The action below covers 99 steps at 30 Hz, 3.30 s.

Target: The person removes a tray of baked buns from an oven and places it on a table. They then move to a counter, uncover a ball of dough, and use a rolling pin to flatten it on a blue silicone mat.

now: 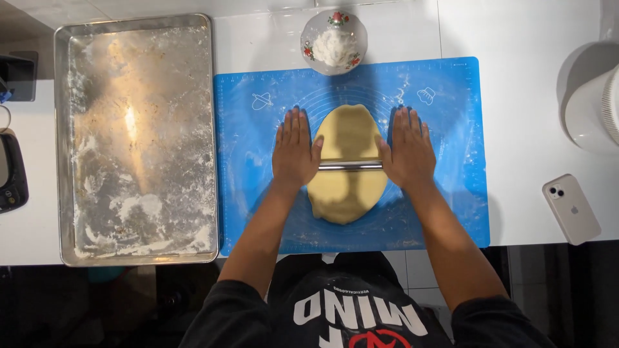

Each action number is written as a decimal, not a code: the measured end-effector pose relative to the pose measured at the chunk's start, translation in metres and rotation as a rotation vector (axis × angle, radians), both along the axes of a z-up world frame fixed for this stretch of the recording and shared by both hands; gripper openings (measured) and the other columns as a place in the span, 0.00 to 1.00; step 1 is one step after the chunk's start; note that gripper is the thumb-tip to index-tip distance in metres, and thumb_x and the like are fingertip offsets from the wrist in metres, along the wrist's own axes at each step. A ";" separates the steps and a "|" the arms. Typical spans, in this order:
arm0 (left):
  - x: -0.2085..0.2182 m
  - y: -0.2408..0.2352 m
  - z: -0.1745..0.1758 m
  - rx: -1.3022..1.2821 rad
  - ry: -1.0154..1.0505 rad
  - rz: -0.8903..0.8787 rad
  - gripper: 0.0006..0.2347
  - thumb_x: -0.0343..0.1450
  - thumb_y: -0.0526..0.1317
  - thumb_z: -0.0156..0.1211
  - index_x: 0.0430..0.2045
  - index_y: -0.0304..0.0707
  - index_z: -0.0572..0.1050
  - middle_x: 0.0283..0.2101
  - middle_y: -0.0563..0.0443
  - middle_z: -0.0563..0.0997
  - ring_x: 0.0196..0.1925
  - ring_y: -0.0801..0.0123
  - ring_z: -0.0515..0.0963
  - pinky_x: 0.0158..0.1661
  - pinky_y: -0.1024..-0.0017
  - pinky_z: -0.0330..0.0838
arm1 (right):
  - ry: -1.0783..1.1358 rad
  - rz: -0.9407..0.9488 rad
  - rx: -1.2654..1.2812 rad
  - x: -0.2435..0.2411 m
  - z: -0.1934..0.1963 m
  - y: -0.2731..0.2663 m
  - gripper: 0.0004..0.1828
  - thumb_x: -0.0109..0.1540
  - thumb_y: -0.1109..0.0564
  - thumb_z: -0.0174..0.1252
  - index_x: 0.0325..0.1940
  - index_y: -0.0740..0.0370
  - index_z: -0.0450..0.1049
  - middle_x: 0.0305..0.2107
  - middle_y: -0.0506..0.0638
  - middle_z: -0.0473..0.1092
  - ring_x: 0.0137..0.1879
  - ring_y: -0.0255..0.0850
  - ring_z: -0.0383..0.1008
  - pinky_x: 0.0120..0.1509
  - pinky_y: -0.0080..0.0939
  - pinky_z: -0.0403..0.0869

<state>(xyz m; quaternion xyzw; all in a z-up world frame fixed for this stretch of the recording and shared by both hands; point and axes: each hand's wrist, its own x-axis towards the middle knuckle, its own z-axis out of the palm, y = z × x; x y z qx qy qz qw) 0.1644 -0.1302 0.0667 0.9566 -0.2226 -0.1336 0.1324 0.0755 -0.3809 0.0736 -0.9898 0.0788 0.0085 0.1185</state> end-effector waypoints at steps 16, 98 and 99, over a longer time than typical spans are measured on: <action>-0.153 0.071 -0.046 -0.181 -0.626 -0.075 0.28 0.81 0.54 0.25 0.68 0.34 0.65 0.69 0.40 0.70 0.72 0.53 0.67 0.69 0.57 0.54 | -0.291 -0.019 -0.136 -0.171 -0.017 0.059 0.40 0.71 0.31 0.33 0.73 0.64 0.63 0.64 0.64 0.67 0.72 0.63 0.64 0.74 0.72 0.59; -0.128 0.033 -0.026 -0.043 -0.400 1.296 0.34 0.80 0.56 0.38 0.75 0.25 0.45 0.78 0.29 0.47 0.80 0.36 0.41 0.73 0.46 0.35 | -0.191 0.988 0.165 0.190 -0.008 0.166 0.42 0.74 0.38 0.44 0.82 0.68 0.44 0.78 0.67 0.44 0.83 0.59 0.35 0.79 0.62 0.27; -0.129 0.034 -0.019 -0.077 -0.368 1.280 0.32 0.81 0.57 0.31 0.75 0.29 0.43 0.79 0.35 0.46 0.81 0.41 0.41 0.75 0.47 0.40 | -0.185 0.974 0.110 0.186 -0.001 0.167 0.41 0.75 0.39 0.43 0.82 0.67 0.41 0.79 0.65 0.43 0.84 0.58 0.35 0.81 0.66 0.33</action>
